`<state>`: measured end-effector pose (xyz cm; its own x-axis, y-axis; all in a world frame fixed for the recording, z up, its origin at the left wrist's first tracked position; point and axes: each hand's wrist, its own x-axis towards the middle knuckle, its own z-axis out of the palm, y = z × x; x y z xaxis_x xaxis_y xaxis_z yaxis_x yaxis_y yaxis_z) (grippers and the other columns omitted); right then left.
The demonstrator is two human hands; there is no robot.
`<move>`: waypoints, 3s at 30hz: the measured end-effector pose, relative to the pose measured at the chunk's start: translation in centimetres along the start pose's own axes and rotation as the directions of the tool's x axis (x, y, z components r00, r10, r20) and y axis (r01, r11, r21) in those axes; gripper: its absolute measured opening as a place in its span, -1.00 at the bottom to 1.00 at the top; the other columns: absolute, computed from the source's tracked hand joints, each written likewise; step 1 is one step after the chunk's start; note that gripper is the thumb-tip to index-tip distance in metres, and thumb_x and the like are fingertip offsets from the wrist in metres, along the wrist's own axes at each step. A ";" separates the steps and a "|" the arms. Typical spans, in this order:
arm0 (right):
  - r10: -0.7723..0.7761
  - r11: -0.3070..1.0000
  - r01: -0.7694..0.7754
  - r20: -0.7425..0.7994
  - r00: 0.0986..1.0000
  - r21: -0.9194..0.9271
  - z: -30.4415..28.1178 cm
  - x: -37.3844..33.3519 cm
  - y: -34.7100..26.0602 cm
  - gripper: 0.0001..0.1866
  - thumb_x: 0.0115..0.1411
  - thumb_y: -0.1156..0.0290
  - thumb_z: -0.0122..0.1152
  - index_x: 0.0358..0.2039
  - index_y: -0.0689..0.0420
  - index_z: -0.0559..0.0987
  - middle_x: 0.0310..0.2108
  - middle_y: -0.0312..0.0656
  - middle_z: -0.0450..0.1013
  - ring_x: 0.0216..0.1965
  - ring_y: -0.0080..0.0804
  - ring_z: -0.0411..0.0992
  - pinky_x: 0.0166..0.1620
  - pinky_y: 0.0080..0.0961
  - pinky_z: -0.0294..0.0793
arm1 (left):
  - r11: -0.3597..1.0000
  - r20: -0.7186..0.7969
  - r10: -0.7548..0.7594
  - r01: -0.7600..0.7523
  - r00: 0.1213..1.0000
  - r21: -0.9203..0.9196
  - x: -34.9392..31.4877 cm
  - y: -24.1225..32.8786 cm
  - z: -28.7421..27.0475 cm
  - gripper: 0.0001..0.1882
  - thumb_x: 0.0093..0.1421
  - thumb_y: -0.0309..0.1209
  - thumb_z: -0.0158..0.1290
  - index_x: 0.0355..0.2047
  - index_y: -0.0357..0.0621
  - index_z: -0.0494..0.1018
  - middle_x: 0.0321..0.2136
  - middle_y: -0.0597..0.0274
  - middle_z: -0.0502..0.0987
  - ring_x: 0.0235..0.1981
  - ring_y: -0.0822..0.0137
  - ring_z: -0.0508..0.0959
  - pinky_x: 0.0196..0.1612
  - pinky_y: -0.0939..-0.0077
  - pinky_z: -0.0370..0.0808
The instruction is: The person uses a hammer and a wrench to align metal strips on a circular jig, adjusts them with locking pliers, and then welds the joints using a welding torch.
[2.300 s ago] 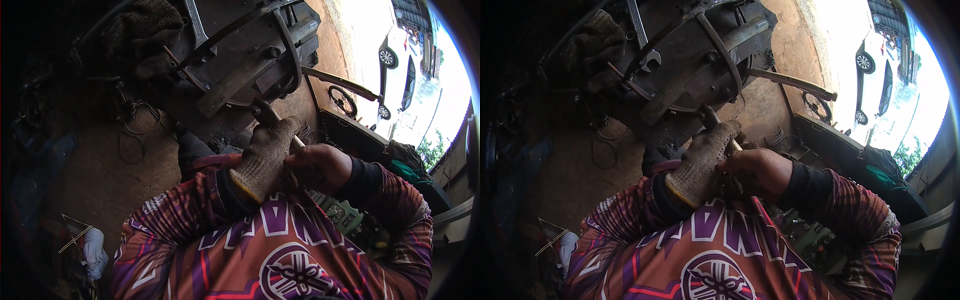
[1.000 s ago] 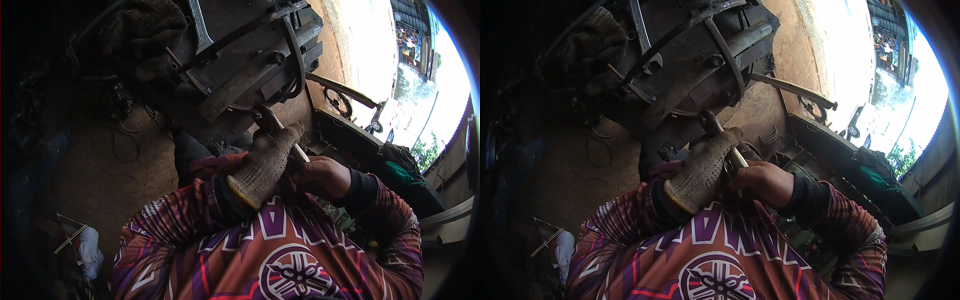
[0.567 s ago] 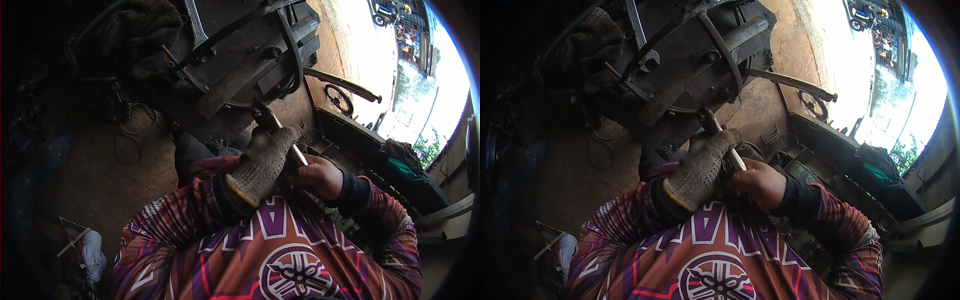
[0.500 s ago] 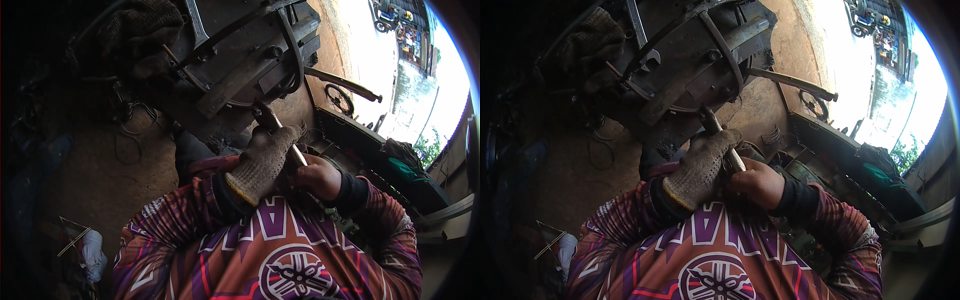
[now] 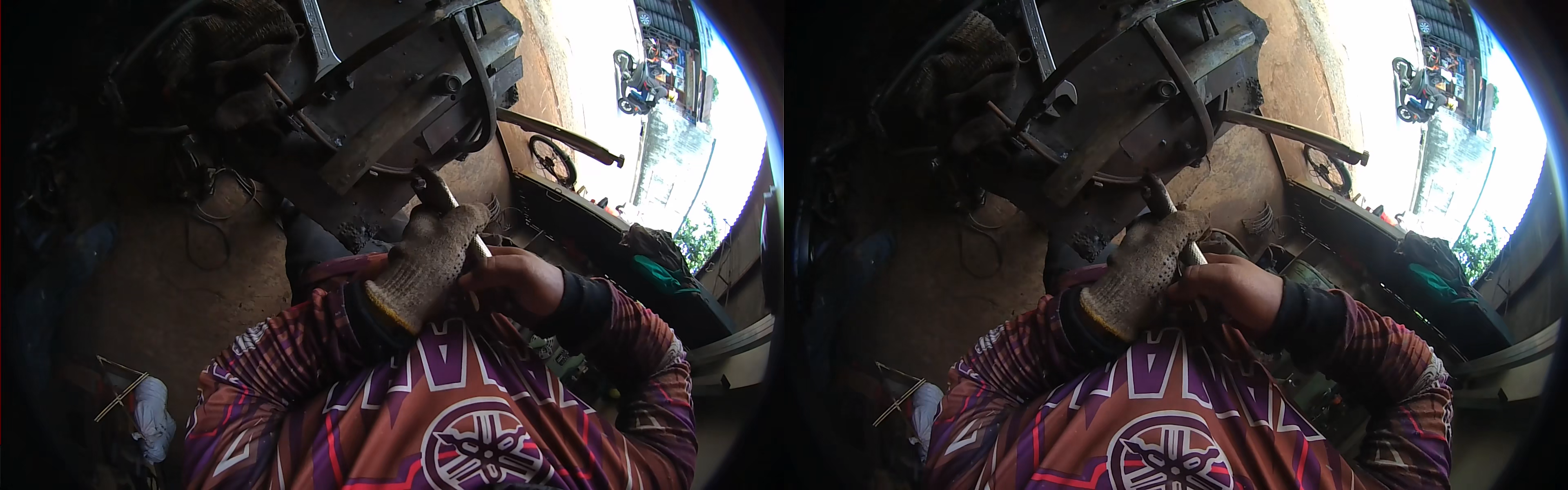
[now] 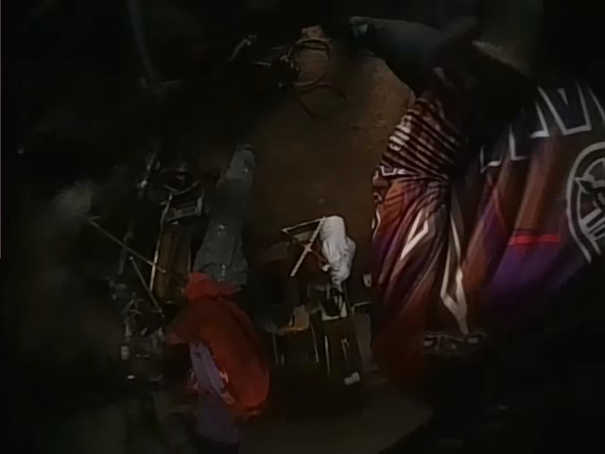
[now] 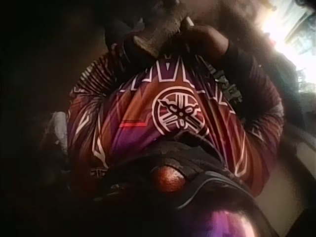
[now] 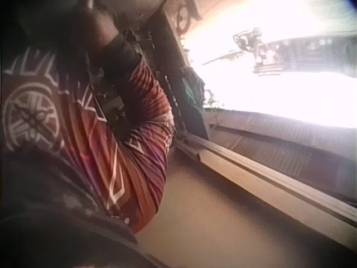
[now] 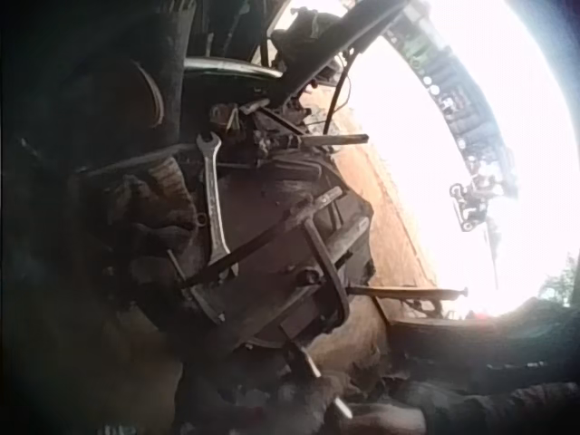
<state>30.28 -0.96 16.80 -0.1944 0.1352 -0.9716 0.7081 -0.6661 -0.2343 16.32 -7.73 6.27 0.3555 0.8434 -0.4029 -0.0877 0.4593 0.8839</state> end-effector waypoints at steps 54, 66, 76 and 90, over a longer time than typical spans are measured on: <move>-0.746 0.501 0.283 -0.242 0.621 -0.818 4.5 -2.2 0.4 -0.63 0.21 0.43 0.20 0.00 0.29 0.46 -0.39 0.09 0.52 -0.37 0.08 0.53 -0.32 -0.15 0.51 | 0.834 -0.303 0.545 -0.543 0.782 0.100 0.1 -5.0 6.5 -0.38 0.32 -0.35 0.06 0.30 -0.20 0.07 -0.21 0.20 0.48 -0.20 0.38 0.56 -0.10 0.48 0.53; -0.841 0.363 -0.009 -0.332 0.428 -0.932 5.8 -2.4 1.4 -0.63 0.11 0.37 0.32 -0.07 0.17 0.56 -0.29 -0.01 0.53 -0.33 -0.01 0.55 -0.29 -0.18 0.51 | 0.777 -0.233 0.627 -0.621 0.744 0.106 -2.7 -3.1 4.6 -0.60 0.24 -0.43 0.00 0.07 -0.33 0.37 -0.14 0.00 0.53 0.00 0.13 0.53 0.24 0.23 0.33; -0.847 0.301 0.241 -0.142 0.512 -0.923 4.0 -1.4 1.1 -0.58 0.18 0.24 0.26 -0.01 0.17 0.50 -0.22 -0.01 0.54 -0.28 -0.01 0.56 -0.27 -0.21 0.57 | 0.817 -0.132 0.491 -0.508 0.861 -0.274 -2.2 -3.7 5.9 -0.51 0.33 -0.37 -0.04 0.21 -0.34 0.21 -0.04 0.03 0.50 0.02 0.21 0.54 0.28 0.27 0.33; -0.932 0.298 0.280 -0.215 0.292 -0.913 4.3 -0.8 2.7 -0.52 0.02 0.23 0.40 -0.06 0.17 0.57 -0.17 0.00 0.54 -0.14 -0.04 0.55 -0.13 -0.21 0.54 | 0.870 -0.131 0.453 -0.469 0.882 -0.150 -2.8 -1.8 3.9 -0.41 0.30 -0.45 0.05 0.26 -0.31 0.09 0.03 0.03 0.40 0.14 0.30 0.40 0.18 0.39 0.39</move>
<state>29.41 -6.04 17.06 -0.5706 0.8181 -0.0722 0.7763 0.5086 -0.3724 19.14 -12.05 6.73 0.1517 0.9883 0.0137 -0.3829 0.0460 0.9226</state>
